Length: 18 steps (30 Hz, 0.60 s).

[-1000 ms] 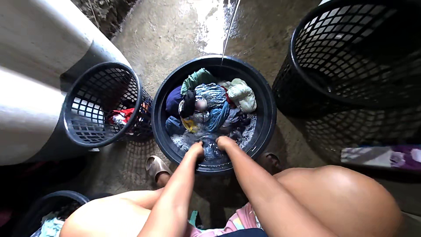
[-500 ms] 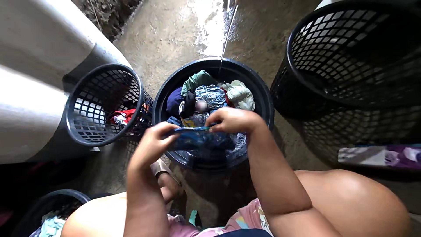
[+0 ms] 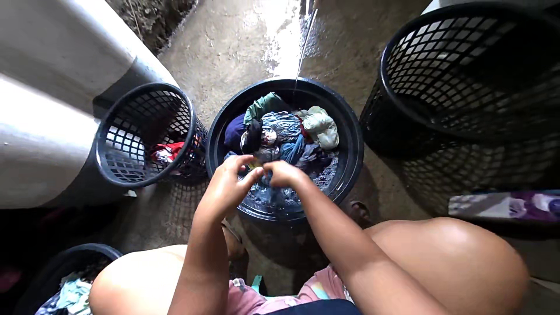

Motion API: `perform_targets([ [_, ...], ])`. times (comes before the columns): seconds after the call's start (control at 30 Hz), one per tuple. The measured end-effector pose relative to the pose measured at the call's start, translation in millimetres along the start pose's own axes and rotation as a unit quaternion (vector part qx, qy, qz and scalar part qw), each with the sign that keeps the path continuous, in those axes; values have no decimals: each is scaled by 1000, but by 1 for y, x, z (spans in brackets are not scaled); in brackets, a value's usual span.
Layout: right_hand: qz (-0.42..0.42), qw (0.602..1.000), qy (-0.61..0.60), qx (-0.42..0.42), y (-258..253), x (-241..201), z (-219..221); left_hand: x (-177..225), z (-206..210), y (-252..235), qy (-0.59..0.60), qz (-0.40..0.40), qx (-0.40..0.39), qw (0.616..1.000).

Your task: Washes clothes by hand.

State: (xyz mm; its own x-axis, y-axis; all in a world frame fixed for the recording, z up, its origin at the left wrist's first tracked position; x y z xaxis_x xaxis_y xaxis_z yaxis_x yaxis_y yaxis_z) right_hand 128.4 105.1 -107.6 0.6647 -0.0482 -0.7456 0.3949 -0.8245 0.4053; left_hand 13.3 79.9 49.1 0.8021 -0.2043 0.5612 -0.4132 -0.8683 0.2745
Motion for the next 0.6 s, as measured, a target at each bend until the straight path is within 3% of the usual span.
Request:
perform_targets([
  [0.1,181,981,38,-60,-8,91,64,-46,34,-18,31,-75,-57,995],
  [0.2,185,979,28,-87,-5,99,68,-75,68,-38,70,-74,-77,992],
  [0.27,115,991,-4,-71,-10,62,40,-87,91,-51,140,-48,-72,986],
  [0.33,-6,999,-46,1,-8,8,-2,-90,111,-63,208,-22,-66,976],
  [0.4,-135,985,-82,65,32,-60,-54,-85,121,-70,222,-14,-37,974],
  [0.5,-293,927,-132,192,128,-137,-113,-84,132,-79,170,6,-1,985],
  [0.6,-414,833,-187,315,201,-161,-149,-92,146,-80,187,-23,-4,982],
])
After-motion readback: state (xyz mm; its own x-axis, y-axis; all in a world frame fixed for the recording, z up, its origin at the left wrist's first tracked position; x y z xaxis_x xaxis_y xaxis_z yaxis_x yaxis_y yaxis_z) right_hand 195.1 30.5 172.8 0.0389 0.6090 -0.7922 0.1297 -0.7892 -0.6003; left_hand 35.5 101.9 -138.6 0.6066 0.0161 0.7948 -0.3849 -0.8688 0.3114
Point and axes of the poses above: each hand's wrist, its own y-axis away from the middle knuckle, its own z-axis out of the palm, x = y × z, the point moved 8 cm from there along -y, towards the middle knuckle, and after that the axes turned 4 degrees about -x, right-handed, at the moved point
